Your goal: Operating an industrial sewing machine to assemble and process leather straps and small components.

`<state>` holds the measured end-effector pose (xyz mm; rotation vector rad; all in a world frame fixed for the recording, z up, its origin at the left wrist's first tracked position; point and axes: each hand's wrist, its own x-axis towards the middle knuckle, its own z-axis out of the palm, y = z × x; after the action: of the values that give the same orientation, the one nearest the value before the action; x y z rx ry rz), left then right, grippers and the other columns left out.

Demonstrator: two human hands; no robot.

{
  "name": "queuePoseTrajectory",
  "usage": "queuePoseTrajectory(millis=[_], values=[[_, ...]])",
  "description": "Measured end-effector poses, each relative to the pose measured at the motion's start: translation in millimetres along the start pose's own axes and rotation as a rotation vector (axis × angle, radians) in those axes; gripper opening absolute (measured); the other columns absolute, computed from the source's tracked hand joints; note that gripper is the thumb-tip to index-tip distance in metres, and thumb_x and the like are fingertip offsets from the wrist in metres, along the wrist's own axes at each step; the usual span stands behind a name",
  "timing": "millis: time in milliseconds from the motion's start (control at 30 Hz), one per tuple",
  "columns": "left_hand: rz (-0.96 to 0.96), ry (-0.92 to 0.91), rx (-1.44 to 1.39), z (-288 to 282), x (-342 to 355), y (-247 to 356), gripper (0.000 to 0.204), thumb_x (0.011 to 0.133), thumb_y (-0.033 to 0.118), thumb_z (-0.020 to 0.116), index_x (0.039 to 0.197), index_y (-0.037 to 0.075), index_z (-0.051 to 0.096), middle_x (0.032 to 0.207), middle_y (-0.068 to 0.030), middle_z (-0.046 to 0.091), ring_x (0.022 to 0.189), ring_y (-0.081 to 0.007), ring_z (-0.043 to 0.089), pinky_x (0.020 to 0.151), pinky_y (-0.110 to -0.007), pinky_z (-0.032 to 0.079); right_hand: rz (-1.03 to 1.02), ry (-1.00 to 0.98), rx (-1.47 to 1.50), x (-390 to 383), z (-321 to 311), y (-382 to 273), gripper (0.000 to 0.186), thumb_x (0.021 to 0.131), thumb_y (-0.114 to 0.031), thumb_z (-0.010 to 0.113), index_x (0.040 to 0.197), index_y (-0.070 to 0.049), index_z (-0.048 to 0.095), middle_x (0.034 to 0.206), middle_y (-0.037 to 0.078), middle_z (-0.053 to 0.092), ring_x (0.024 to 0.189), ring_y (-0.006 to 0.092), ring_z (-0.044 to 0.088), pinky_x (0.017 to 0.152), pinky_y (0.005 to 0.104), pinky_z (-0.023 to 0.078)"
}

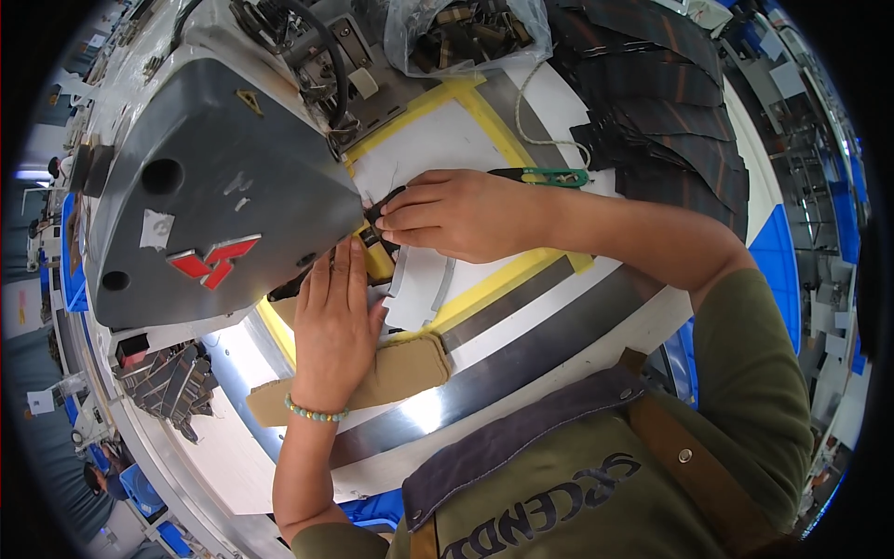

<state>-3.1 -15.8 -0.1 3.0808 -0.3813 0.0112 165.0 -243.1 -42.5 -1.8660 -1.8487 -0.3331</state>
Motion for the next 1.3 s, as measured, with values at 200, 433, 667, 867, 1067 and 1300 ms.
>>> queuePoseTrajectory(millis=[200, 433, 667, 867, 1067, 1300], values=[[0.016, 0.014, -0.019, -2.1, 1.8, -0.2, 0.087, 0.082, 0.007, 0.077, 0.161, -0.005, 0.043, 0.165, -0.0216, 0.049, 0.149, -0.0397, 0.049, 0.122, -0.050, 0.042, -0.011, -0.021, -0.021, 1.3, 0.0, 3.0, 0.039, 0.090, -0.011, 0.073, 0.128, -0.004, 0.076, 0.132, 0.003, 0.074, 0.130, 0.0217, 0.067, 0.110, 0.0393, 0.055], [0.018, 0.014, 0.011, 0.3, 7.2, -6.7, 0.086, 0.083, 0.008, 0.078, 0.161, -0.004, 0.044, 0.161, -0.0227, 0.052, 0.148, -0.0391, 0.050, 0.120, -0.048, 0.043, -0.046, 0.018, -0.022, 5.2, 4.8, 14.0, 0.033, 0.092, -0.011, 0.070, 0.124, -0.003, 0.076, 0.130, 0.003, 0.075, 0.126, 0.0220, 0.069, 0.106, 0.0382, 0.058], [-0.056, -0.023, 0.002, 1.1, 20.4, -20.3, 0.074, 0.085, 0.009, 0.078, 0.152, -0.003, 0.052, 0.141, -0.0210, 0.066, 0.125, -0.0374, 0.066, 0.105, -0.050, 0.052, -0.065, 0.085, -0.079, 17.1, 8.9, 35.4, 0.027, 0.094, -0.010, 0.068, 0.119, -0.004, 0.078, 0.128, 0.003, 0.076, 0.123, 0.0219, 0.070, 0.105, 0.0386, 0.058], [-0.022, 0.042, 0.078, 3.1, 24.4, -27.4, 0.061, 0.086, 0.011, 0.078, 0.142, -0.003, 0.060, 0.130, -0.0215, 0.070, 0.110, -0.0410, 0.072, 0.092, -0.049, 0.058, -0.037, 0.073, -0.050, 19.3, 2.7, 37.9, 0.031, 0.088, -0.012, 0.072, 0.118, -0.006, 0.079, 0.130, 0.002, 0.075, 0.125, 0.0225, 0.067, 0.112, 0.0421, 0.054], [-0.043, 0.018, 0.061, 1.7, 23.3, -28.6, 0.056, 0.088, 0.012, 0.076, 0.140, -0.002, 0.062, 0.129, -0.0221, 0.070, 0.109, -0.0419, 0.072, 0.092, -0.050, 0.058, 0.034, 0.116, 0.003, 19.5, 8.0, 30.8, 0.032, 0.082, -0.007, 0.070, 0.112, -0.004, 0.080, 0.129, 0.003, 0.076, 0.125, 0.0240, 0.067, 0.113, 0.0430, 0.053], [-0.096, -0.015, 0.074, 3.7, 26.1, -27.6, 0.058, 0.088, 0.010, 0.075, 0.142, -0.005, 0.060, 0.131, -0.0235, 0.069, 0.110, -0.0428, 0.071, 0.095, -0.050, 0.056, 0.058, 0.135, -0.031, 19.2, 10.3, 32.1, 0.033, 0.080, -0.006, 0.069, 0.111, -0.004, 0.080, 0.122, 0.005, 0.078, 0.123, 0.0246, 0.069, 0.109, 0.0419, 0.056]])
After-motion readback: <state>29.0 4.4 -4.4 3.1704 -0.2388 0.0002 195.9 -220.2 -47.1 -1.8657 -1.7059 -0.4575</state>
